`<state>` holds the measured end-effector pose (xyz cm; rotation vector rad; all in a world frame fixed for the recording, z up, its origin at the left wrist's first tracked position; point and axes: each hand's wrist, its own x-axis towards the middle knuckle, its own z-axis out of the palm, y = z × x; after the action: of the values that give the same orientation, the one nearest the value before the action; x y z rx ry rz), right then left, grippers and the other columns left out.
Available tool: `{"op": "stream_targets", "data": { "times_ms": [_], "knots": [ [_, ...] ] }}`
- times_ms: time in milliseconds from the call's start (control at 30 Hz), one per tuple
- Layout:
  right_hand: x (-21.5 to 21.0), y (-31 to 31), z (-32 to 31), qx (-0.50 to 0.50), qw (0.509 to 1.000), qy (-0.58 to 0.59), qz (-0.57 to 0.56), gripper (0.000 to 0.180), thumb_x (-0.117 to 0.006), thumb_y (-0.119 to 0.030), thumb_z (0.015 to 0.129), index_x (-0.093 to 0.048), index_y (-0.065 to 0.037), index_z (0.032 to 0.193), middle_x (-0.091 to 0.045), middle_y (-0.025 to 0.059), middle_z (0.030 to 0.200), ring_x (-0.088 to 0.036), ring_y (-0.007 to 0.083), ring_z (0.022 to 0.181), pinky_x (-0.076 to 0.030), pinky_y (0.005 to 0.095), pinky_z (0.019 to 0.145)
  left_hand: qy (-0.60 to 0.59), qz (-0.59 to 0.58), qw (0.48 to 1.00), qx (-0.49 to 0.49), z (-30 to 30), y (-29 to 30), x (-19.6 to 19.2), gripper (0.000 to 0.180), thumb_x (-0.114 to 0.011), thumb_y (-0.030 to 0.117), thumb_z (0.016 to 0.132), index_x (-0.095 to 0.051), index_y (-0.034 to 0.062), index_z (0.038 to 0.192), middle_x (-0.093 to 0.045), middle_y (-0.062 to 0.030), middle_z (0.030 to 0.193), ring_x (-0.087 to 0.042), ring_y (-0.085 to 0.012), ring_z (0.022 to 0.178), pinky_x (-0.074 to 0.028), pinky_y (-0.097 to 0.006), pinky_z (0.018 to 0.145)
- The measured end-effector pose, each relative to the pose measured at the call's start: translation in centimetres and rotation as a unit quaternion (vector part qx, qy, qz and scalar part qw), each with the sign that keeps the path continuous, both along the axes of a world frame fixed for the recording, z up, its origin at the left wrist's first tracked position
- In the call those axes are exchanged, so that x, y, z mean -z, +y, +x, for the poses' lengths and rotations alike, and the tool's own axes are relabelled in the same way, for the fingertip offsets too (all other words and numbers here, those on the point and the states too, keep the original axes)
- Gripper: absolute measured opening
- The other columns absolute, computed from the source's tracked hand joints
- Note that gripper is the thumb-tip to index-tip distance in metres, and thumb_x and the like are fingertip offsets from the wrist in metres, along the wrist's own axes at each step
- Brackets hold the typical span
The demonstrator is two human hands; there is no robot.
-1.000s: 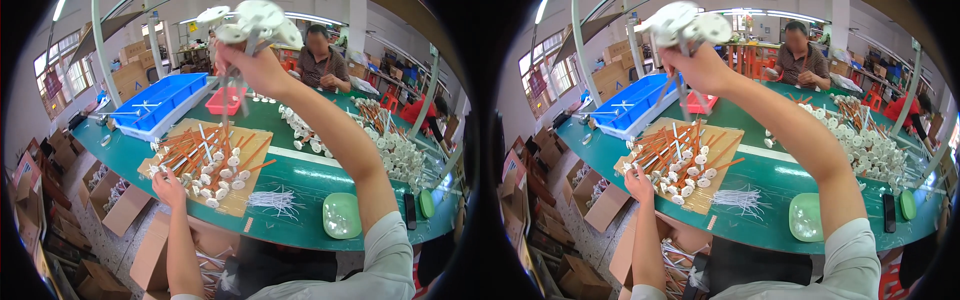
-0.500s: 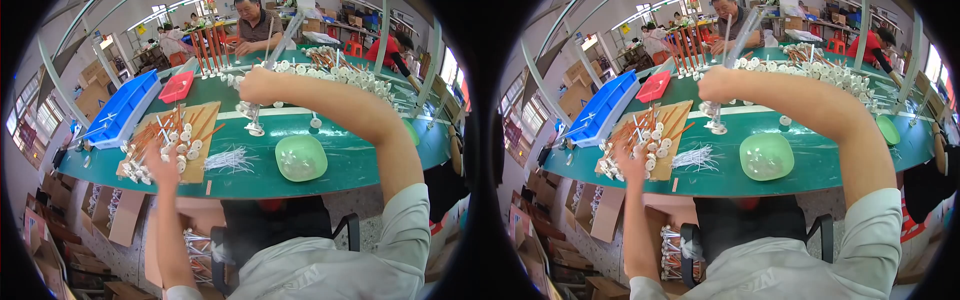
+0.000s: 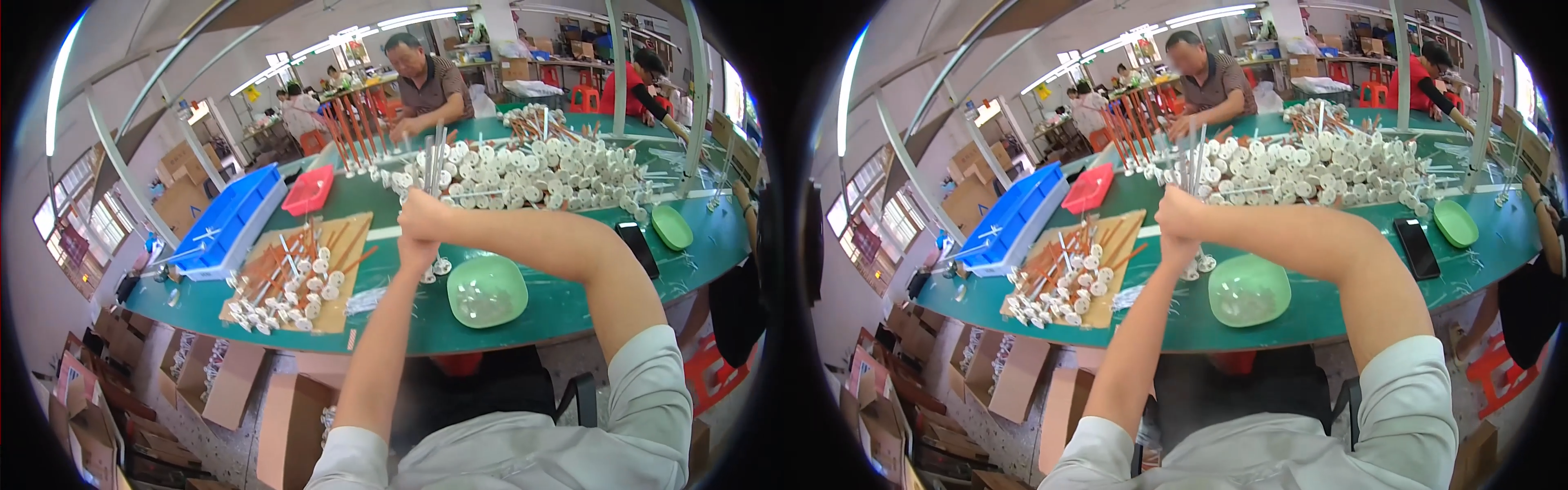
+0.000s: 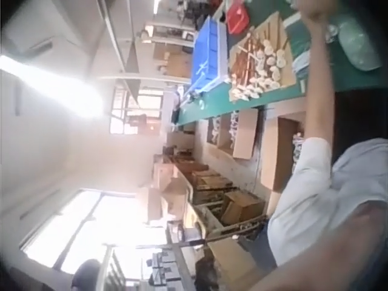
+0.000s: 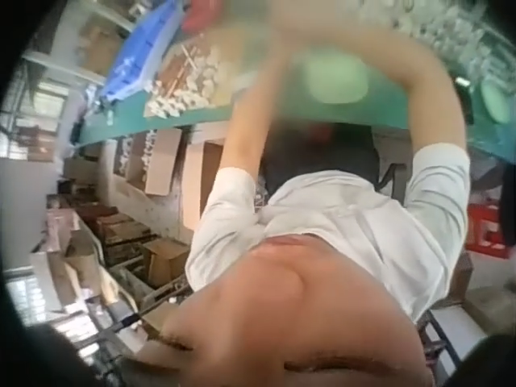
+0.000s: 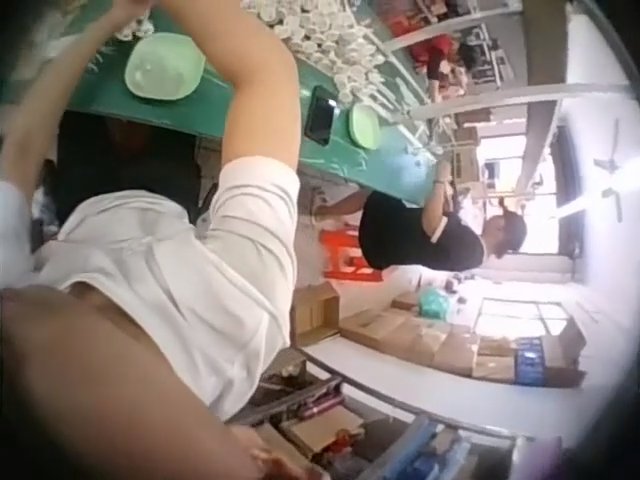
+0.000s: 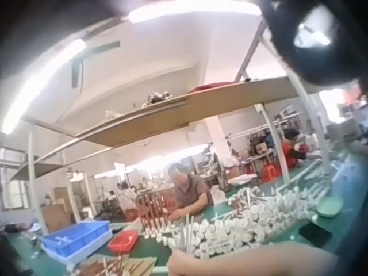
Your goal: Bundling LED light components with wire ties and placing them into a cardboard box.
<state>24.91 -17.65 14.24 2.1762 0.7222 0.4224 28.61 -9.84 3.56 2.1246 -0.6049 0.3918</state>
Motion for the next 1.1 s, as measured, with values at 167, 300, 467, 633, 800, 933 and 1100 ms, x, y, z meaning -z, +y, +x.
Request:
{"op": "stream_targets", "data": {
  "times_ms": [167, 300, 467, 633, 800, 933, 1100],
  "knots": [
    [-3.4, -1.7, -1.7, -0.414, 0.888, -0.136, 0.147, 0.024, -0.074, -0.021, 0.07, -0.066, -0.01, 0.09, -0.064, 0.0077, 0.098, -0.062, 0.0219, 0.096, -0.046, 0.0443, 0.084, -0.298, -0.036, 0.954, -0.016, 2.8, -1.5, 0.7, 0.043, -0.055, 0.017, 0.092, -0.047, 0.0109, 0.135, -0.044, -0.0073, 0.138, -0.043, -0.0211, 0.128, -0.038, -0.039, 0.102],
    [-4.8, -3.7, -3.5, -0.438, 0.743, -0.15, 0.482, 0.039, -0.079, -0.017, 0.068, -0.059, -0.005, 0.099, -0.058, 0.0119, 0.108, -0.06, 0.0243, 0.099, -0.043, 0.043, 0.094, 0.062, -0.385, 0.905, 0.171, 3.6, -1.3, -2.7, 0.026, -0.055, 0.026, 0.095, -0.064, 0.0032, 0.106, -0.065, -0.011, 0.096, -0.061, -0.0188, 0.09, -0.048, -0.032, 0.078],
    [-3.9, -5.3, -2.6, -0.227, 0.581, -0.076, 0.778, 0.028, -0.073, -0.011, 0.078, -0.058, -0.001, 0.1, -0.061, 0.0106, 0.102, -0.061, 0.0191, 0.091, -0.049, 0.035, 0.081, -0.078, -0.285, 0.939, 0.177, 0.1, -4.6, -6.7, 0.023, -0.059, 0.021, 0.09, -0.063, -0.0015, 0.086, -0.064, -0.0136, 0.072, -0.063, -0.0239, 0.071, -0.048, -0.039, 0.064],
    [-2.6, -7.7, -1.8, -0.203, 0.349, 0.111, 0.908, 0.008, -0.053, -0.012, 0.095, -0.056, -0.005, 0.097, -0.057, 0.0027, 0.067, -0.058, 0.0136, 0.062, -0.047, 0.0268, 0.06, -0.052, -0.064, 0.978, 0.192, -4.3, -4.6, -9.0, 0.038, -0.069, 0.021, 0.076, -0.059, 0.0, 0.106, -0.063, -0.0211, 0.095, -0.064, -0.0376, 0.084, -0.05, -0.043, 0.074],
    [-3.7, -11.0, -2.0, -0.241, 0.28, 0.096, 0.924, 0.014, -0.05, -0.021, 0.1, -0.052, -0.007, 0.097, -0.041, -0.0034, 0.056, -0.038, 0.0075, 0.045, -0.031, 0.0242, 0.045, -0.206, 0.068, 0.957, 0.192, -4.0, 1.3, -7.6, 0.071, -0.076, 0.034, 0.072, -0.048, 0.0049, 0.131, -0.055, -0.0203, 0.123, -0.055, -0.0371, 0.112, -0.044, -0.044, 0.097],
    [-5.6, -12.7, -3.4, -0.213, 0.28, 0.094, 0.931, 0.013, -0.048, -0.017, 0.1, -0.051, -0.007, 0.093, -0.034, -0.007, 0.052, -0.027, 0.0029, 0.041, -0.02, 0.0218, 0.041, -0.098, 0.181, 0.975, -0.087, 3.1, 12.4, -5.9, 0.058, -0.072, 0.039, 0.076, -0.058, 0.0034, 0.119, -0.063, -0.0211, 0.111, -0.059, -0.0353, 0.109, -0.046, -0.043, 0.094],
    [-6.5, -13.4, -6.6, -0.276, 0.301, 0.13, 0.904, 0.013, -0.05, -0.015, 0.099, -0.053, -0.005, 0.091, -0.032, -0.0085, 0.049, -0.026, 0.0014, 0.04, -0.02, 0.0204, 0.04, 0.183, 0.226, 0.885, -0.363, 10.4, 25.9, -4.8, 0.059, -0.065, 0.052, 0.075, -0.067, -0.0016, 0.1, -0.068, -0.0222, 0.1, -0.065, -0.0358, 0.098, -0.05, -0.043, 0.086]
  ]
}}
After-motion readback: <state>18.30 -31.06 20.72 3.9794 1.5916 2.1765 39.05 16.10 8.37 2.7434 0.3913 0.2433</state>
